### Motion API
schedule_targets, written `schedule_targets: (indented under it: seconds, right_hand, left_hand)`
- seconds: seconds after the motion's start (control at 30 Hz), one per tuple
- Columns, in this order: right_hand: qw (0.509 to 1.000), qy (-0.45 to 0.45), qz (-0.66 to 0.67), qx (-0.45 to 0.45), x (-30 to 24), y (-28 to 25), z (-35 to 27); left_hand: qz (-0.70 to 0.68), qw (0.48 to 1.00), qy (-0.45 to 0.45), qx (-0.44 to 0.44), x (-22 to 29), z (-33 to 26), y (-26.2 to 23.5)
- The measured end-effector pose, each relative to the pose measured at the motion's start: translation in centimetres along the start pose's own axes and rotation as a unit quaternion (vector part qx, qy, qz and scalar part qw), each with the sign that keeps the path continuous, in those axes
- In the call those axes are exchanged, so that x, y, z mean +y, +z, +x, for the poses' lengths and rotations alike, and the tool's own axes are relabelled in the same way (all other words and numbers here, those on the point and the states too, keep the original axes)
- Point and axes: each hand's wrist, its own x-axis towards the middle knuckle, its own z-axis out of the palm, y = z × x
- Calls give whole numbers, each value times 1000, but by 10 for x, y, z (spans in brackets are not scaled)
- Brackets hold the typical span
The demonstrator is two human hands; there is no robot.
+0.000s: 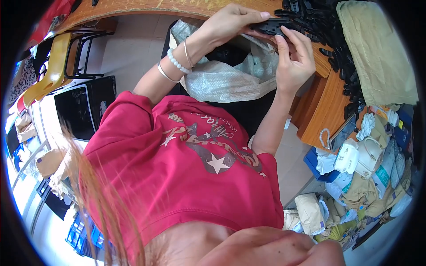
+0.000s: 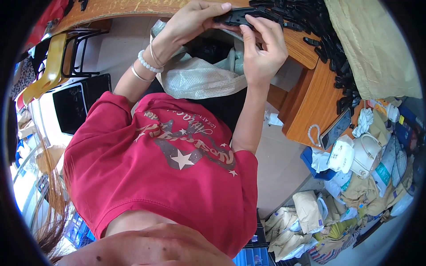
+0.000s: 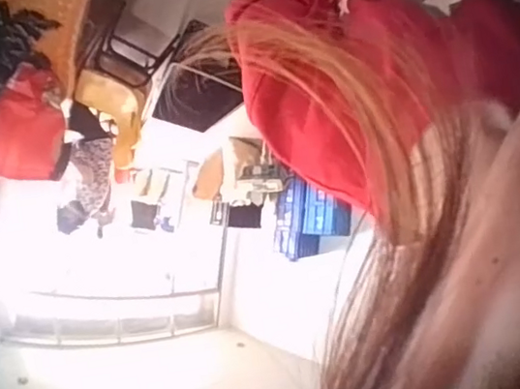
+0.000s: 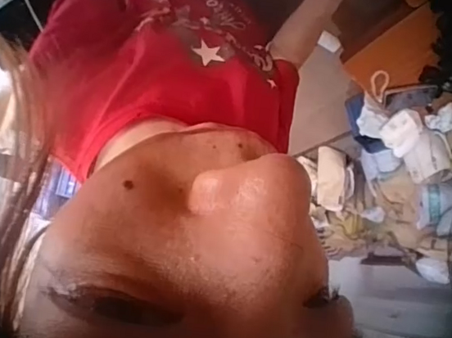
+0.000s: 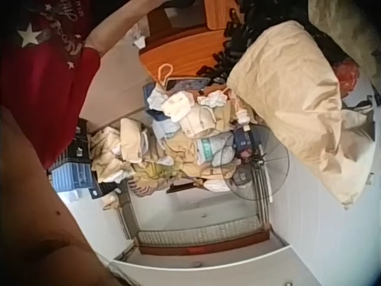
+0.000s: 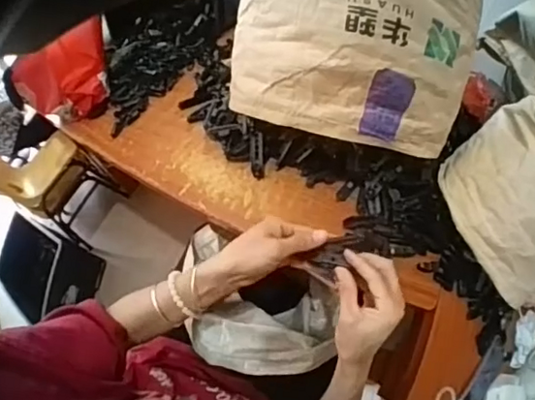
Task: Sorting and inspecting small black plastic components from a bag at a workstation.
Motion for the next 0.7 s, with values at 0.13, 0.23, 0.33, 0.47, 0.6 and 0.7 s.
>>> schedule_targets:
  seconds: [0.13, 0.23, 0.33, 0.47, 0.6, 0.7]
  right_hand:
    - [1000, -13, -24, 5, -5, 3, -7]
    - [999, 17, 43, 24, -6, 6, -10]
    - [989, 62, 118, 58, -11, 9, -14]
    - [992, 57, 90, 63, -10, 15, -12]
    - [990, 53, 132, -15, -17, 0, 3]
    - [986, 95, 129, -49, -5, -5, -2]
  left_hand:
    - [424, 873, 241, 29, -2, -10, 3]
    - [382, 879, 284, 18, -8, -16, 6]
    - [358, 890, 283, 23, -12, -20, 8]
    - [356, 875, 322, 57, -14, -17, 7]
    - [388, 854, 347, -2, 15, -20, 11]
    - [373, 863, 337, -46, 17, -26, 9]
